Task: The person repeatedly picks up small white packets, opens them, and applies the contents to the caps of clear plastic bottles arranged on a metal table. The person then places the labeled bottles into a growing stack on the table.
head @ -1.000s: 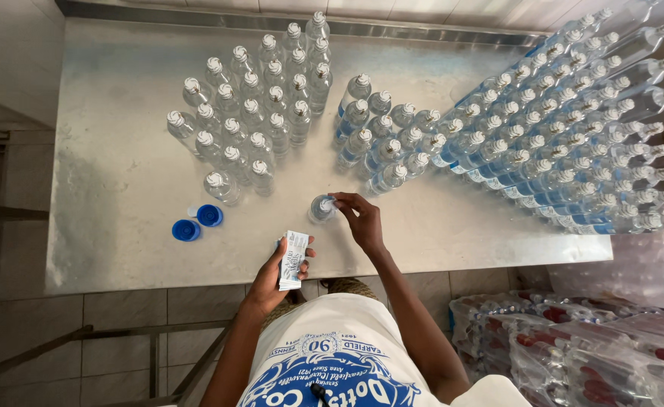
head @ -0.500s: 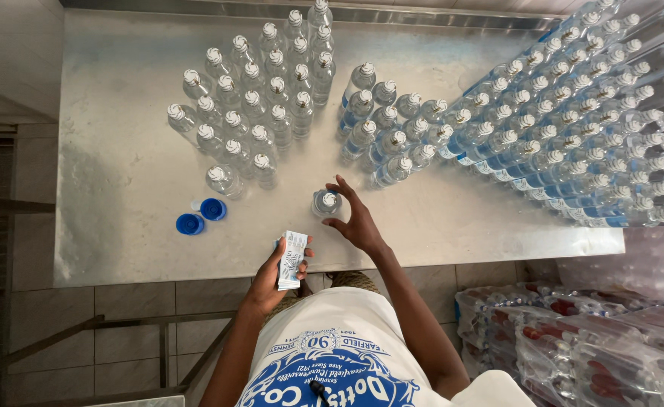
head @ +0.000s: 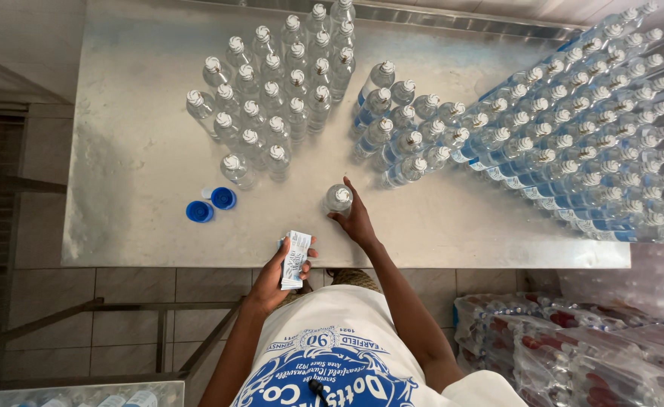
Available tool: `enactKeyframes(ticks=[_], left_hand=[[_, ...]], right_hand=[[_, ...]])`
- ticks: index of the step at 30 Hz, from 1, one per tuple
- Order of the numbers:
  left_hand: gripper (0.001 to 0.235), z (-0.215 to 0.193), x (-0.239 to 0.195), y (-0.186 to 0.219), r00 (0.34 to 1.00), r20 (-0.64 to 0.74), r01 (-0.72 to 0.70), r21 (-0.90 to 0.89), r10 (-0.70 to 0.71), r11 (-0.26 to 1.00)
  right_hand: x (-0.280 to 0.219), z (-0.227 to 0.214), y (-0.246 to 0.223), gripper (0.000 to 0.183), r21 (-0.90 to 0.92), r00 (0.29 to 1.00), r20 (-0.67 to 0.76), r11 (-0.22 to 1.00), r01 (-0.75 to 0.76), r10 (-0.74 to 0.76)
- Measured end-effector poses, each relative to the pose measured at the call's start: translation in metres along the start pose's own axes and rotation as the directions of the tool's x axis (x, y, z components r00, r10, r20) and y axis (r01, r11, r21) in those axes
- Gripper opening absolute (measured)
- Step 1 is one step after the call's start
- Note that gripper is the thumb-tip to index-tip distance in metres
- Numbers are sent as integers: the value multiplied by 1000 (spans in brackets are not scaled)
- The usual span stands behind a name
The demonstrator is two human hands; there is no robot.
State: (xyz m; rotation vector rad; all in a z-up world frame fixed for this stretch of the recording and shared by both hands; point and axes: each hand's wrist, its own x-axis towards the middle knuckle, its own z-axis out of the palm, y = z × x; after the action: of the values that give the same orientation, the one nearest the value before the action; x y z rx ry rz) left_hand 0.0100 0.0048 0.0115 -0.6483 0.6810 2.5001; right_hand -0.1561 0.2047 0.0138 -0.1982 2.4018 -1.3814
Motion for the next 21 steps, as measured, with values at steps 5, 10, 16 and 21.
enactKeyframes(ticks=[5, 10, 16, 21], left_hand=[[81, 3, -5, 3, 1000, -2, -6, -12, 6, 1000], [81, 1, -4, 4, 1000, 8, -2, -15, 2, 1000], [83, 1, -2, 7, 1000, 19, 12, 11, -12, 1000], [84, 3, 1, 10, 1000, 14, 15, 34, -16, 999]], right_hand=[[1, 5, 7, 112, -2, 1000, -4, 1000, -13, 13], [3, 9, 11, 112, -14, 1000, -10, 1000, -2, 2], [2, 10, 12, 113, -17, 1000, -17, 1000, 18, -19], [-19, -1, -1, 125, 4, 946, -206, 967, 257, -250]])
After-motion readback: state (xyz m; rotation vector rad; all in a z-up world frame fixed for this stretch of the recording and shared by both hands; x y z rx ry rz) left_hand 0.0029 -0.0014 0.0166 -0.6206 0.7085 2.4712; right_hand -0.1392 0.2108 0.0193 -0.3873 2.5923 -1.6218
